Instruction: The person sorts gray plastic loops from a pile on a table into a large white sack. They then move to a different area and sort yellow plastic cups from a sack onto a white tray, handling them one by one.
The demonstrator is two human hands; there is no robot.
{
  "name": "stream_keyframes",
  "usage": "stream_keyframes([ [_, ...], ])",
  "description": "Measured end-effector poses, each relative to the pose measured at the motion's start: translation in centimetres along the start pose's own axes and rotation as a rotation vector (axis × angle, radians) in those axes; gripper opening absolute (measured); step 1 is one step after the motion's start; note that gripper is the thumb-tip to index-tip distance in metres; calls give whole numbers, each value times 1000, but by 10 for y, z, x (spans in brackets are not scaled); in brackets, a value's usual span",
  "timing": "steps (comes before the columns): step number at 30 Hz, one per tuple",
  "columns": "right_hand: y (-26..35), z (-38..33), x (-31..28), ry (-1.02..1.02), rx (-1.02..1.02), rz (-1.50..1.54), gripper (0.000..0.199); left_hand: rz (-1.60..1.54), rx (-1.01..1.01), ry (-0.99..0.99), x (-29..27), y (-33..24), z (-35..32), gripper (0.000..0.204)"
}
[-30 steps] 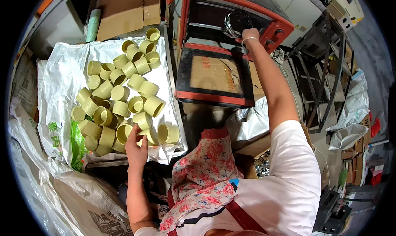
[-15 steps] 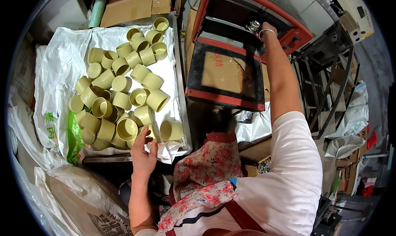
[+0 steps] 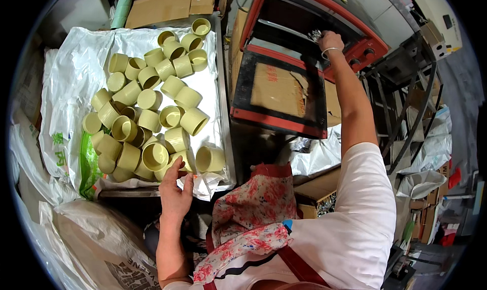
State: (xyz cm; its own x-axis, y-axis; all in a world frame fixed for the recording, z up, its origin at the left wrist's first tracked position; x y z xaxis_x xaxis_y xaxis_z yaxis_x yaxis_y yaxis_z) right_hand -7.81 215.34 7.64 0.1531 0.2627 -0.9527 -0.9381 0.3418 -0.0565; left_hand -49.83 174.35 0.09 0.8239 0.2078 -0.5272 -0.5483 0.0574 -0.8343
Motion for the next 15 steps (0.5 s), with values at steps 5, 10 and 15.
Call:
stream_keyframes([
  [5,-10,11,-1,-64,-7,195,25,0,-30,-10,-4,1,0,44],
  [10,11,4,-8,-113,-190,252,26,-10,7,7,-1,-3,2,43],
  [15,76,-1,-7,-9,-215,194,30,16,-5,9,-4,-2,1,43],
])
Point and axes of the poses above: each hand's wrist, its own z-axis towards the middle knuckle, its own x-axis out of the palm, y = z × x, the point moved 3 cm from there along z, towards the middle knuckle, and after that the axes turned 9 degrees about x, right-handed, at the moved point
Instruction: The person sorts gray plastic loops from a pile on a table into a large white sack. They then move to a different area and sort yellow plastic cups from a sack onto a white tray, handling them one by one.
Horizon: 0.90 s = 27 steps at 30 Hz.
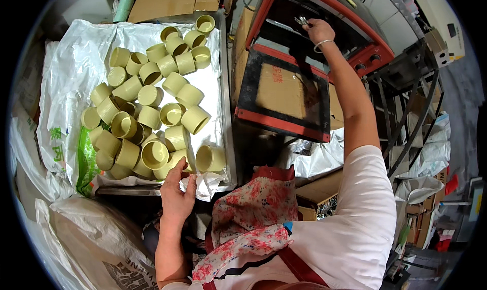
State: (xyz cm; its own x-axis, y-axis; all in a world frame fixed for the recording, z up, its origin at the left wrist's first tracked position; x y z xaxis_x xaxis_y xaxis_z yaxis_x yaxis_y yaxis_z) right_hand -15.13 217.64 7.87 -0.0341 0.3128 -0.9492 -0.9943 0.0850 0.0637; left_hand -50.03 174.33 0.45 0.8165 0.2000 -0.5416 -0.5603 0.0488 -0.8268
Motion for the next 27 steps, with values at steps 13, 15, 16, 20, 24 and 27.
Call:
stream_keyframes([
  [13,-43,-51,-24,-25,271,128,19,12,5,10,-8,7,-10,45],
  [15,-61,-48,-23,59,220,16,22,-2,2,12,-6,7,-9,46],
  [16,-67,-46,-20,61,190,-34,23,-13,3,11,-5,6,-8,46],
  [20,-75,-28,-4,94,109,-149,27,3,1,12,0,11,-7,44],
  [24,-84,-17,6,20,143,-54,25,9,-33,23,2,13,-4,43],
  [27,-67,-41,6,-143,-45,93,22,17,-35,-1,-1,26,-11,43],
])
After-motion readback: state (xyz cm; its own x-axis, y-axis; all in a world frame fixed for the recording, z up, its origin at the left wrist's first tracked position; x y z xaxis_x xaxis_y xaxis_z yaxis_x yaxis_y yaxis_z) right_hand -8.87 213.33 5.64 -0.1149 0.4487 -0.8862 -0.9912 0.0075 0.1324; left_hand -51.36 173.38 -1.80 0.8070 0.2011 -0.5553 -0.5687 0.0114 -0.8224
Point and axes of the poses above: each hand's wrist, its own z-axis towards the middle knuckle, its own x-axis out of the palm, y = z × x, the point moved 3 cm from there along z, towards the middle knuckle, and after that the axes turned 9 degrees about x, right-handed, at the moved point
